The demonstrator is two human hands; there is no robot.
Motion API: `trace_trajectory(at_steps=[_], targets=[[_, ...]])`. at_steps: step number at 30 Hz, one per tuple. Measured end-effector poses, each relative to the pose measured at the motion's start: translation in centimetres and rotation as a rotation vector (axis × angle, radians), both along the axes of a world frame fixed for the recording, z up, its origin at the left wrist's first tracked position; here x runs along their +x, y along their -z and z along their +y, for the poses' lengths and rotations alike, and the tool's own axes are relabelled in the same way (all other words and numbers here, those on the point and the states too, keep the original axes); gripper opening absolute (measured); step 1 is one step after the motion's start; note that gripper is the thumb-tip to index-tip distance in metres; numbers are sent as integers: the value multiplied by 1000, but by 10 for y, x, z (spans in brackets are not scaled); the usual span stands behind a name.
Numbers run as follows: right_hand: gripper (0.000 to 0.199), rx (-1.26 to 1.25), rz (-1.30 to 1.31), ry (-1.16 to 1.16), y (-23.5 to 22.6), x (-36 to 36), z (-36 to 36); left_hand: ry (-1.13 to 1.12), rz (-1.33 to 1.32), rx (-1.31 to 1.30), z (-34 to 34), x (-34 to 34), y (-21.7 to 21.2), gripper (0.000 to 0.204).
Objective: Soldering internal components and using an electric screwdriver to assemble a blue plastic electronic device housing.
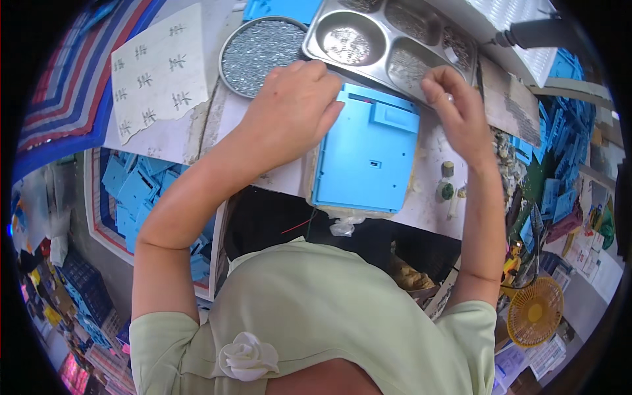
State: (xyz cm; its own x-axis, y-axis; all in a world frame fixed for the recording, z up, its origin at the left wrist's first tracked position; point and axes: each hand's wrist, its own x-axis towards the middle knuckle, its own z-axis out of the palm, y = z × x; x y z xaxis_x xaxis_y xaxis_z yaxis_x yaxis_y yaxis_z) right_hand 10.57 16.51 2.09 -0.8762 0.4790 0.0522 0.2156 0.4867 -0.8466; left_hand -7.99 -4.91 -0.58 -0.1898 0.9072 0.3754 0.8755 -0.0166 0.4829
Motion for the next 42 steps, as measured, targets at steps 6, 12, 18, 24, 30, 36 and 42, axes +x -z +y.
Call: trace_trajectory(at_steps=[6,12,18,24,30,36,42], targets=[[21,-29,-30,49,13,20,-6,65,-3,-157,-2,0,-17,21],[20,23,-46,72,23,21,-5,-238,66,-28,-6,-41,2,24],[15,551,6,-74,25,13,-4,-317,189,-186,-13,-67,21,15],[12,588,122,-138,29,14,3,-312,116,-179,-10,-65,21,13],[12,317,165,43,15,33,-5,-287,115,-227,-7,-66,20,14],[19,550,242,39,23,57,-63,-306,-38,-40,-6,-61,22,15],[28,680,216,43,37,68,-69,-290,-331,-27,-17,-23,-3,15]])
